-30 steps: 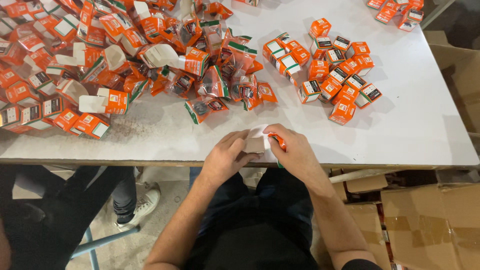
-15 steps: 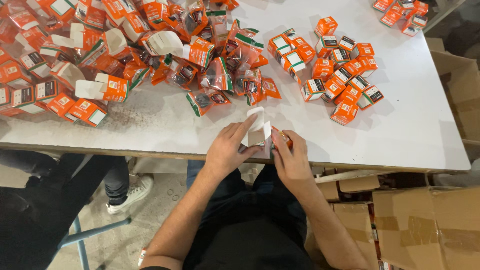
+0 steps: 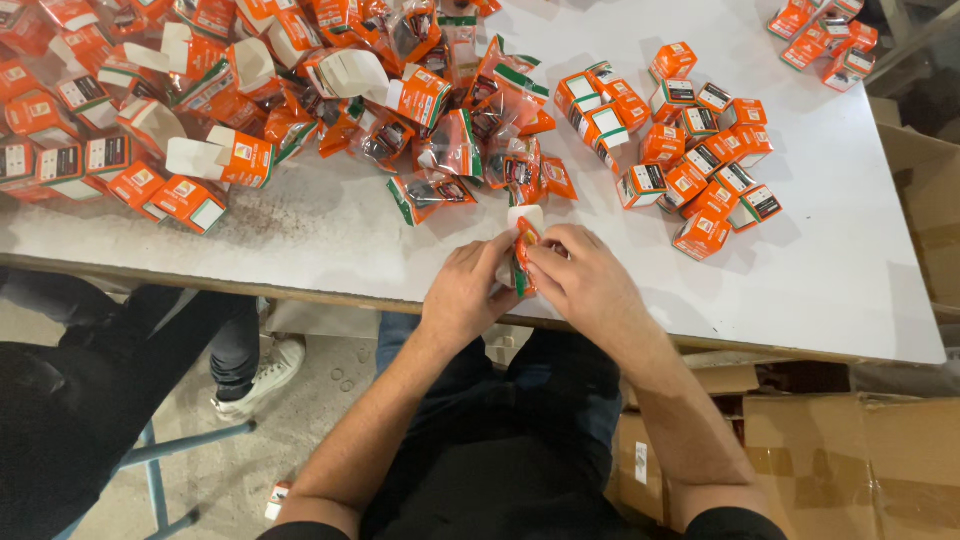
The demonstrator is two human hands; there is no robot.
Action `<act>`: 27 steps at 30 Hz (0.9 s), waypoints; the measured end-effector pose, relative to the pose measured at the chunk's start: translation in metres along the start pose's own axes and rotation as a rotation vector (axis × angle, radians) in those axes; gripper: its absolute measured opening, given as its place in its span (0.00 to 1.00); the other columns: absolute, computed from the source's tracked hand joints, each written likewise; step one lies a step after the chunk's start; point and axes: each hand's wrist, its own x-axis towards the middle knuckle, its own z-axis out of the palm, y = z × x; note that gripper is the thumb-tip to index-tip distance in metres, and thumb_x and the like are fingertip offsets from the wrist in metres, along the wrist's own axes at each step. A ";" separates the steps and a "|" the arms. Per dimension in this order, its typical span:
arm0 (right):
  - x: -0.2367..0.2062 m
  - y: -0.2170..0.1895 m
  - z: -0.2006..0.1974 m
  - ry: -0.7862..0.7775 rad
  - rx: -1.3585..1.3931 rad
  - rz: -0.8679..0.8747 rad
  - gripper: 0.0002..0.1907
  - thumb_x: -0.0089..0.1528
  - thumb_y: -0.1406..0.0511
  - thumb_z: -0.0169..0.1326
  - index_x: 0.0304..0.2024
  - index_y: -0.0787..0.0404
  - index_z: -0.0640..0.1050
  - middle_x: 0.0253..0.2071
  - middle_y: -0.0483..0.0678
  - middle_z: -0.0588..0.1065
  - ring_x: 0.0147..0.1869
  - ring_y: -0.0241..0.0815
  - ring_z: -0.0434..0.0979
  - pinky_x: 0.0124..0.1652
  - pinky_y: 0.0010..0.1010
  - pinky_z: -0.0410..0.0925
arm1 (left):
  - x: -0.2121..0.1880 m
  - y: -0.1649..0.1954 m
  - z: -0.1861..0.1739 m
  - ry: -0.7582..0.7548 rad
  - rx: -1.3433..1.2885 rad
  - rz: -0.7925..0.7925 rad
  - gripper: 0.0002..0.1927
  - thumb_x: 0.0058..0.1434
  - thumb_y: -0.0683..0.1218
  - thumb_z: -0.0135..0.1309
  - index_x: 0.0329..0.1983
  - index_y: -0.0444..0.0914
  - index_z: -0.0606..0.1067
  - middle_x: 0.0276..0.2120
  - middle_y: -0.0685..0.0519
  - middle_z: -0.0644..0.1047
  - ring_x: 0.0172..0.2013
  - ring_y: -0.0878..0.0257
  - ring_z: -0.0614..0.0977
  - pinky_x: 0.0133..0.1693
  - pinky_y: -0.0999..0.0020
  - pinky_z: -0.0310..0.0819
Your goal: The person picks small orange product boxes one at a time from a pile on the table and packs them into a white inner carton, closing the flaps around the items. Filled cartons are set aside on the table while the person continues packing more boxes.
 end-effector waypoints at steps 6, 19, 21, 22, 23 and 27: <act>0.000 -0.001 -0.003 -0.088 0.013 -0.054 0.08 0.61 0.68 0.58 0.42 0.63 0.78 0.45 0.51 0.74 0.49 0.54 0.75 0.49 0.43 0.69 | 0.002 0.003 -0.004 0.015 0.011 0.039 0.34 0.45 0.43 0.69 0.56 0.37 0.71 0.47 0.48 0.78 0.48 0.49 0.79 0.50 0.54 0.73; -0.029 0.008 0.032 0.172 -0.069 0.056 0.11 0.61 0.62 0.65 0.44 0.56 0.81 0.50 0.39 0.80 0.56 0.47 0.70 0.55 0.43 0.61 | 0.002 0.006 -0.008 0.043 -0.016 0.096 0.23 0.48 0.45 0.70 0.45 0.37 0.75 0.45 0.48 0.77 0.46 0.50 0.79 0.46 0.56 0.75; -0.035 0.003 0.030 0.184 -0.153 0.017 0.13 0.61 0.61 0.64 0.46 0.56 0.82 0.56 0.41 0.77 0.61 0.49 0.67 0.58 0.47 0.59 | 0.002 0.007 -0.008 0.056 -0.020 0.102 0.23 0.49 0.46 0.71 0.45 0.37 0.75 0.43 0.47 0.75 0.45 0.49 0.79 0.46 0.56 0.75; -0.037 0.002 0.027 0.177 -0.181 -0.008 0.14 0.61 0.60 0.64 0.48 0.56 0.82 0.59 0.44 0.75 0.64 0.51 0.65 0.59 0.50 0.58 | 0.002 0.007 -0.008 0.047 0.009 0.104 0.22 0.49 0.45 0.71 0.45 0.37 0.75 0.43 0.47 0.75 0.45 0.49 0.79 0.46 0.56 0.75; -0.039 0.001 0.025 0.166 -0.207 -0.030 0.16 0.61 0.60 0.63 0.50 0.56 0.82 0.62 0.46 0.72 0.67 0.53 0.63 0.61 0.53 0.56 | 0.002 0.008 -0.007 0.037 0.037 0.102 0.22 0.48 0.44 0.71 0.44 0.37 0.76 0.43 0.47 0.75 0.45 0.49 0.79 0.46 0.56 0.75; -0.043 -0.002 0.019 0.090 -0.193 0.017 0.18 0.61 0.59 0.62 0.52 0.58 0.81 0.64 0.50 0.67 0.70 0.58 0.61 0.63 0.55 0.56 | -0.006 0.014 -0.007 0.023 0.061 0.039 0.28 0.47 0.44 0.70 0.52 0.34 0.76 0.45 0.43 0.73 0.44 0.46 0.77 0.45 0.54 0.74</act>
